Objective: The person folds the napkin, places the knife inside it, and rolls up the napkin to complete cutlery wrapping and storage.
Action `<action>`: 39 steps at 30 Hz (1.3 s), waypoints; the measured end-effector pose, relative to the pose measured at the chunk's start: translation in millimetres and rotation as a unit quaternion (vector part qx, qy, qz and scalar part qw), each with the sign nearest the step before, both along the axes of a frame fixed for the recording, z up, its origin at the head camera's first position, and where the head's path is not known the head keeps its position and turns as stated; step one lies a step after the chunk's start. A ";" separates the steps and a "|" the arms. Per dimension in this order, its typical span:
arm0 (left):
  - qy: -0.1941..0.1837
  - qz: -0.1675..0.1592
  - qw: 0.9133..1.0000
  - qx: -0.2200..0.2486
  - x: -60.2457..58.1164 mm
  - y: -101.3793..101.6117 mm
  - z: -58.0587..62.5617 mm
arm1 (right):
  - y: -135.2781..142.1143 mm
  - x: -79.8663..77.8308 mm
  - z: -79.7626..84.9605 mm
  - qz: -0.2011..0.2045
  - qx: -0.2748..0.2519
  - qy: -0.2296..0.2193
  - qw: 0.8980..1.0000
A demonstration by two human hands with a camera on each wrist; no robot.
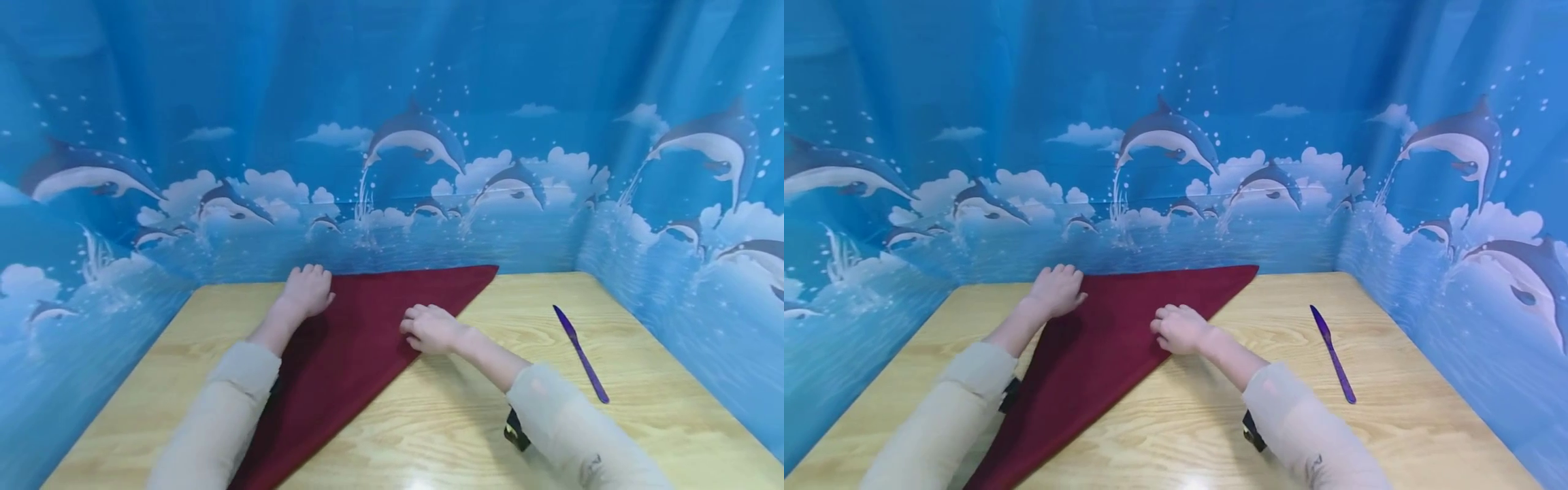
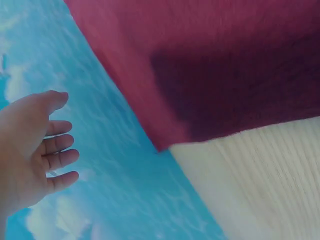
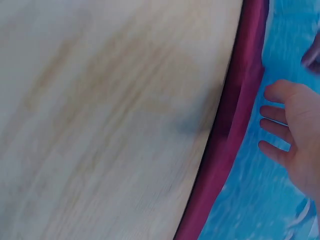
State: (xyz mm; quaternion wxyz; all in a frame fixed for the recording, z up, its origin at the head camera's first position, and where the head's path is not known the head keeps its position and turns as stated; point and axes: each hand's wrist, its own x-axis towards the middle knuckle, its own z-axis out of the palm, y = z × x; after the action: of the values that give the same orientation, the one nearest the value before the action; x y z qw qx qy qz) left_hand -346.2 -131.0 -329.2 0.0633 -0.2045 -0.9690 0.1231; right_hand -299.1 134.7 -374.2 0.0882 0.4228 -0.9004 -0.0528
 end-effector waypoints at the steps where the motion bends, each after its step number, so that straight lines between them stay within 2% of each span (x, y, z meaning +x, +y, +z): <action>1: 0.008 -0.008 1.000 0.004 6.0 3.0 2.0 | 5.4 -3.8 0.6 -0.011 -0.009 -0.007 1.000; 4: 0.022 -0.032 0.999 0.014 27.2 11.9 4.1 | 19.5 -14.2 2.1 -0.040 -0.028 -0.025 0.999; 7: 0.011 -0.051 0.998 0.024 51.6 21.2 1.6 | 31.4 -23.2 2.7 -0.064 -0.036 -0.043 0.996; 11: -0.017 -0.077 0.997 0.025 83.1 33.1 -9.1 | 43.3 -32.4 2.7 -0.085 -0.032 -0.062 0.994; 13: -0.027 -0.087 0.996 0.021 97.3 38.4 -15.8 | 47.6 -36.3 2.5 -0.083 -0.025 -0.055 0.995; 18: -0.052 -0.097 0.993 0.030 125.4 48.1 -31.9 | 53.6 -44.4 0.7 -0.091 -0.004 -0.047 0.995; 22: -0.080 -0.095 0.991 0.042 140.2 51.4 -45.8 | 55.7 -47.2 -3.5 -0.117 0.026 -0.075 0.990; 26: -0.086 -0.097 0.991 0.038 149.7 51.9 -54.8 | 57.4 -48.7 -7.0 -0.143 0.049 -0.096 0.984; 31: -0.041 -0.111 0.993 0.031 157.7 49.8 -60.0 | 57.7 -50.2 -9.9 -0.158 0.074 -0.099 0.980; 36: 0.012 -0.131 0.991 0.020 164.6 50.0 -62.9 | 56.7 -50.0 -10.4 -0.155 0.082 -0.096 0.980; 39: 0.026 -0.136 0.990 0.008 166.6 48.7 -65.4 | 56.0 -49.9 -9.5 -0.153 0.083 -0.095 0.980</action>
State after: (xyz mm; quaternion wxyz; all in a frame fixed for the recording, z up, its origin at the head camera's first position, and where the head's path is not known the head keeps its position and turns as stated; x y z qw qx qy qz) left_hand -179.6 -82.3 -394.6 0.1064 -0.3306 -0.9312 0.1108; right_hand -348.9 190.7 -383.7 -0.0421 0.2892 -0.9511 -0.1003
